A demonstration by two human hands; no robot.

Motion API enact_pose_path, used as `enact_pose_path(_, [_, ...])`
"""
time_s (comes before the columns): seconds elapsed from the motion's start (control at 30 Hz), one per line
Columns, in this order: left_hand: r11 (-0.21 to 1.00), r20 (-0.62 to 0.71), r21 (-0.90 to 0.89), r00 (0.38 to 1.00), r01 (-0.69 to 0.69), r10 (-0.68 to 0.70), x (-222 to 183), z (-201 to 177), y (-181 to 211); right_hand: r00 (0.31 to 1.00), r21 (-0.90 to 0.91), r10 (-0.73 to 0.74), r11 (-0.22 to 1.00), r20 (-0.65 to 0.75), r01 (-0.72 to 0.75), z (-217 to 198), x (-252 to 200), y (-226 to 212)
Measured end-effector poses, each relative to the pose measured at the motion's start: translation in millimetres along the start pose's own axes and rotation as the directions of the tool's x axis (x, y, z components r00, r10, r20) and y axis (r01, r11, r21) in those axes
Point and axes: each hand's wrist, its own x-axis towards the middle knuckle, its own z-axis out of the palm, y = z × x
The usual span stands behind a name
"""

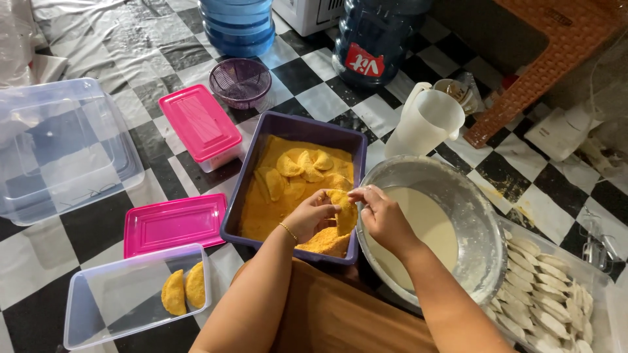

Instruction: Breading snacks by dipping them in a bowl of liquid batter and then coating them with yellow breading powder before placing them in a container.

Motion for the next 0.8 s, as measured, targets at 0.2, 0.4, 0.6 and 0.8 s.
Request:
enact_pose_path(0.2, [1.000, -0.007, 0.008, 1.000, 0.001, -0.001, -1.5, 3.5, 1.7, 1.000, -0.038, 0.003, 0.999, -0.022, -0.004, -1.3, -4.0, 4.2])
enact_pose_path(0.4, [1.000, -0.075, 0.022, 0.997, 0.017, -0.015, -4.7, 5.1, 8.3, 0.998, -0.073, -0.012, 0.997, -0.064, 0.007, -13.7, -20.6, 35.2])
enact_pose_path(0.6, [0.415, -0.260, 0.899, 0.932, 0.138, 0.253, 4.6, -31.2, -11.6, 0.985, -0.101, 0.071, 0.991, -0.159, -0.088, -52.3, -72.9, 44.2])
enact_pose_path(0.8, [-0.217, -0.330, 0.918, 0.942, 0.333, 0.051, 5.1, -4.0, -10.7, 0.913, -0.145, 0.379, 0.905, -0.153, -0.400, -75.5, -140.5, 65.7])
